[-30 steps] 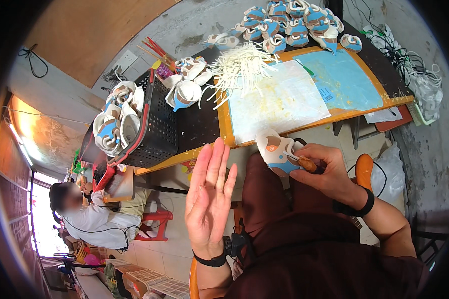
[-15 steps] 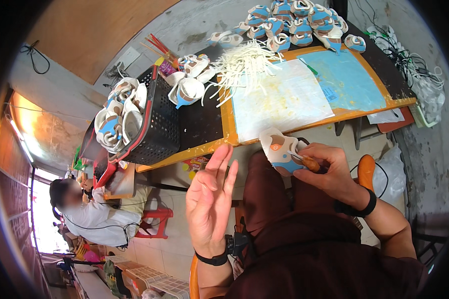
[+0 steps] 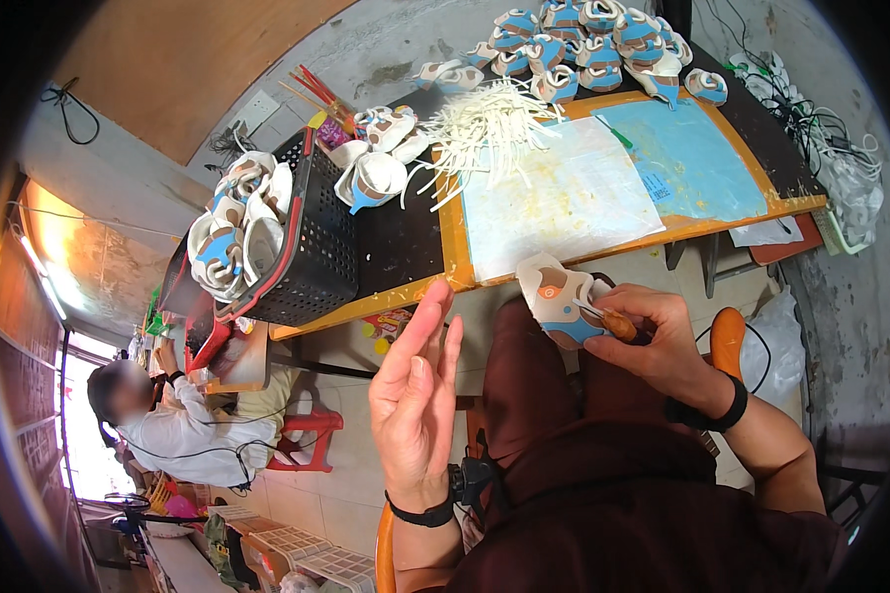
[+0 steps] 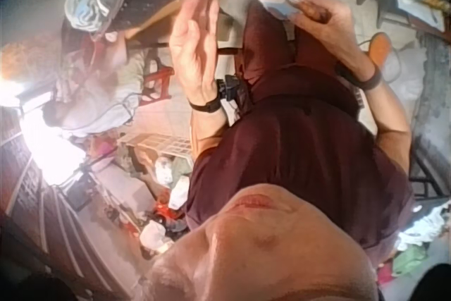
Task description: The recorder uses a hand tool to assemble and finish shoe components at a workstation.
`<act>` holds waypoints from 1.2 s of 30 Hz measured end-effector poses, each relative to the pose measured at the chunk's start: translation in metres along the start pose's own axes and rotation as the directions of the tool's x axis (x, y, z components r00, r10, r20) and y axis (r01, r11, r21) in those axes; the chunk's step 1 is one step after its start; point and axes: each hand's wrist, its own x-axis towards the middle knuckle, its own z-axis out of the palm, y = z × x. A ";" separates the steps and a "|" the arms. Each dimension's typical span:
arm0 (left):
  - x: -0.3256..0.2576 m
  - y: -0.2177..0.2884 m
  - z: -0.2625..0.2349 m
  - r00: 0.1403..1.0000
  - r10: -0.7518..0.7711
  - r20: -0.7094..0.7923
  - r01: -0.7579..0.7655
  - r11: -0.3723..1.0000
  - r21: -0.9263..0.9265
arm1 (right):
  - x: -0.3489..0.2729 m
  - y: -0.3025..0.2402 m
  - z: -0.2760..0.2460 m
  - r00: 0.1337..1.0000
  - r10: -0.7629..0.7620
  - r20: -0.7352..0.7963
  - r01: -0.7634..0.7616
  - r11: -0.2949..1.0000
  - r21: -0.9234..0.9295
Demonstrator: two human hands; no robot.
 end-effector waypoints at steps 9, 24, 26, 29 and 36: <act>0.001 0.002 0.001 0.999 -0.017 0.029 0.017 1.000 0.002 | -0.001 -0.001 0.001 1.000 -0.010 0.003 0.010 1.000 -0.007; 0.006 0.011 0.005 0.985 -0.132 0.108 0.171 0.754 -0.635 | -0.001 0.000 0.001 1.000 -0.008 0.009 0.008 1.000 -0.004; 0.006 0.010 0.004 0.986 -0.128 0.111 0.170 0.755 -0.633 | -0.001 0.000 0.002 1.000 -0.018 0.001 0.018 1.000 0.007; 0.006 0.010 0.005 0.986 -0.122 0.114 0.167 0.755 -0.634 | -0.002 0.001 0.001 1.000 -0.011 -0.001 0.011 1.000 0.011; 0.009 0.010 0.005 0.988 -0.132 0.076 0.148 0.721 -0.677 | -0.003 -0.001 0.001 0.999 0.046 -0.003 -0.046 0.999 0.013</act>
